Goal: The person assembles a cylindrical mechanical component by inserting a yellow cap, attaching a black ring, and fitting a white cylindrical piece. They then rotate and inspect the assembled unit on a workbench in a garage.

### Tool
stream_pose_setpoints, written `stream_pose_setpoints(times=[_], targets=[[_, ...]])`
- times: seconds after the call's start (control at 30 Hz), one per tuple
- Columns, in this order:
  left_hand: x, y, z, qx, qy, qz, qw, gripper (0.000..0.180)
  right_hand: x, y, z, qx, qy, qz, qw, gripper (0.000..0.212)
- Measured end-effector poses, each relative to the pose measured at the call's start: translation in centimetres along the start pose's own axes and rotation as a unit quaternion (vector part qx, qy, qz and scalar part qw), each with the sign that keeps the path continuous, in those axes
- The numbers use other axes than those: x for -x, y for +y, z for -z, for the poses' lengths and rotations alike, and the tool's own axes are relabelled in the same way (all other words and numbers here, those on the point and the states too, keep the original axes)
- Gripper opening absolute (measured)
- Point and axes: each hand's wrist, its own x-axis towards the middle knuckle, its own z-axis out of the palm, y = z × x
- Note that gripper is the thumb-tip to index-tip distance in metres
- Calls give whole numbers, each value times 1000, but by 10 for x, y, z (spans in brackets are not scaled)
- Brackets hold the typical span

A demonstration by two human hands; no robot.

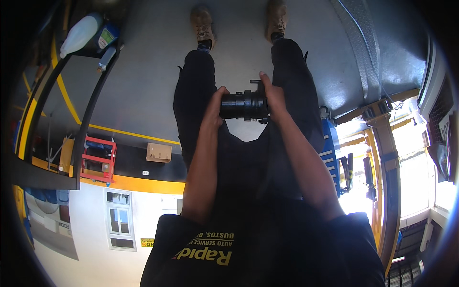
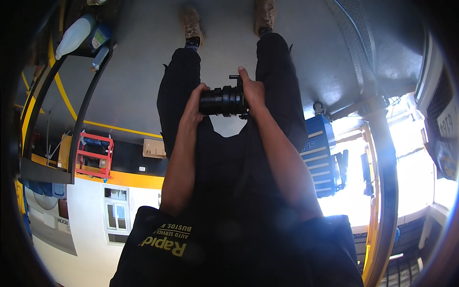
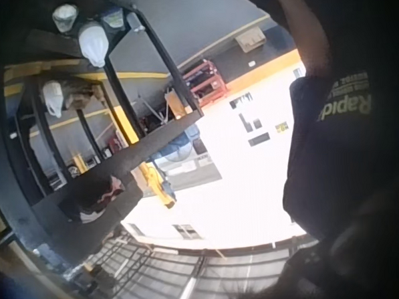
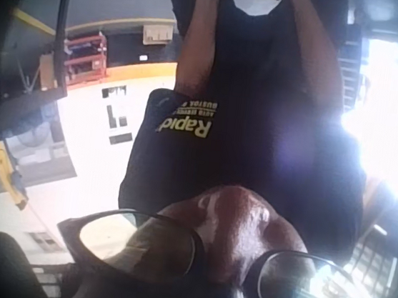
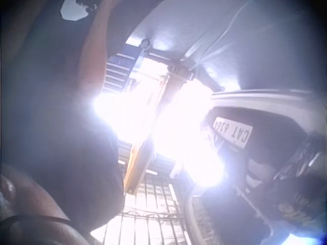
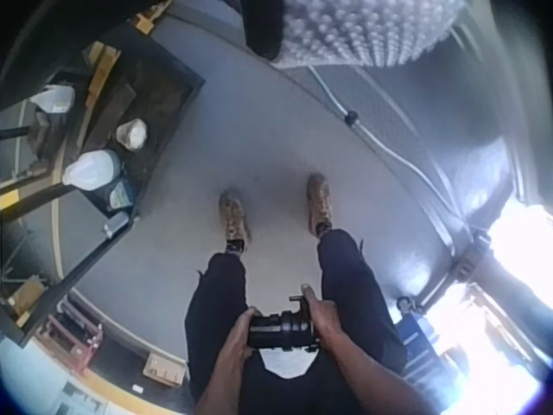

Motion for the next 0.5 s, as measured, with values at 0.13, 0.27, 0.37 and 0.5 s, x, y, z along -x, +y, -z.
stream_pose_setpoints(times=[0.13,0.27,0.37,0.5], targets=[[-9,-5,-2,27,7,-71,997,28,6,0,-4,-149,0,-70,986,59],[-12,-10,-4,29,28,-83,996,29,2,4,-5,-73,-31,-17,997,54],[-15,-5,-8,31,33,-63,997,33,-5,-1,-7,-57,-32,15,998,53],[-19,-9,-11,46,52,-54,996,37,-10,1,-7,-54,-39,3,998,49]])
